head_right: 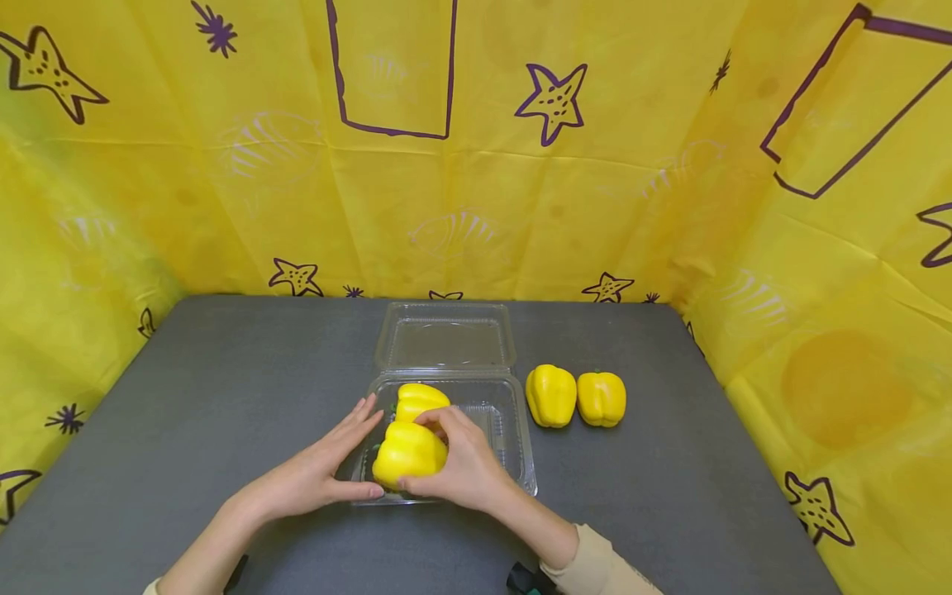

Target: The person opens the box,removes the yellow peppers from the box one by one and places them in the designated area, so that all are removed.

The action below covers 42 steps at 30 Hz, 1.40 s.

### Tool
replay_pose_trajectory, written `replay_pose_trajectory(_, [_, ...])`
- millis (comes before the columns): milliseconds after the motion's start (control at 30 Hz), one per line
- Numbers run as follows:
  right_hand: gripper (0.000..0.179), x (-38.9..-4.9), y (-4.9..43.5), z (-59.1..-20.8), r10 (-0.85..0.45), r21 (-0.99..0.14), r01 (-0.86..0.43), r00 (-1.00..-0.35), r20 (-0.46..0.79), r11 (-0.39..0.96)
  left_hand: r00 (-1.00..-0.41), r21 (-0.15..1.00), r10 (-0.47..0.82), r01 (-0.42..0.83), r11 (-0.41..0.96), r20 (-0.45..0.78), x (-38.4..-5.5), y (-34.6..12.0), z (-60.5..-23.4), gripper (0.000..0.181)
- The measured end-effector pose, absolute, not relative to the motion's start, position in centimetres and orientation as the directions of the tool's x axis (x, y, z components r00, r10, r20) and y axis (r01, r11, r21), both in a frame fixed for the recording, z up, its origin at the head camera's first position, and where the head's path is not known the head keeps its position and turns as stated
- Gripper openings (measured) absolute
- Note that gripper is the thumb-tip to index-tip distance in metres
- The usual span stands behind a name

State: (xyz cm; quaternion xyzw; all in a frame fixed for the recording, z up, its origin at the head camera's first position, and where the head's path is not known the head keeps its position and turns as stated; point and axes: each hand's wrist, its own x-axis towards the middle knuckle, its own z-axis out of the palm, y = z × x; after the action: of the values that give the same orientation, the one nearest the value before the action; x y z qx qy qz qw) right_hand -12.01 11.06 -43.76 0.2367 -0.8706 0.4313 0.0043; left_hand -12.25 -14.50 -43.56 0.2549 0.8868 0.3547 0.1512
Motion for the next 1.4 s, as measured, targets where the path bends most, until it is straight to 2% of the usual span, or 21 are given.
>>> replay_pose_trajectory(900, [0.063,-11.8,13.9,-41.7,-0.266,-0.803,-0.328,-0.939,0.219,0.497,-0.832,0.691,0.548,0.346,0.635,-0.087,-12.1,-14.3,-43.2,0.107])
replay_pose_trajectory(1400, [0.063,-12.0,15.7,-41.2,-0.189,-0.796,-0.269,-0.962,0.197,0.542,-0.828,0.691,0.555,0.356,0.630,-0.080,-12.1,-14.4,-43.2,0.107])
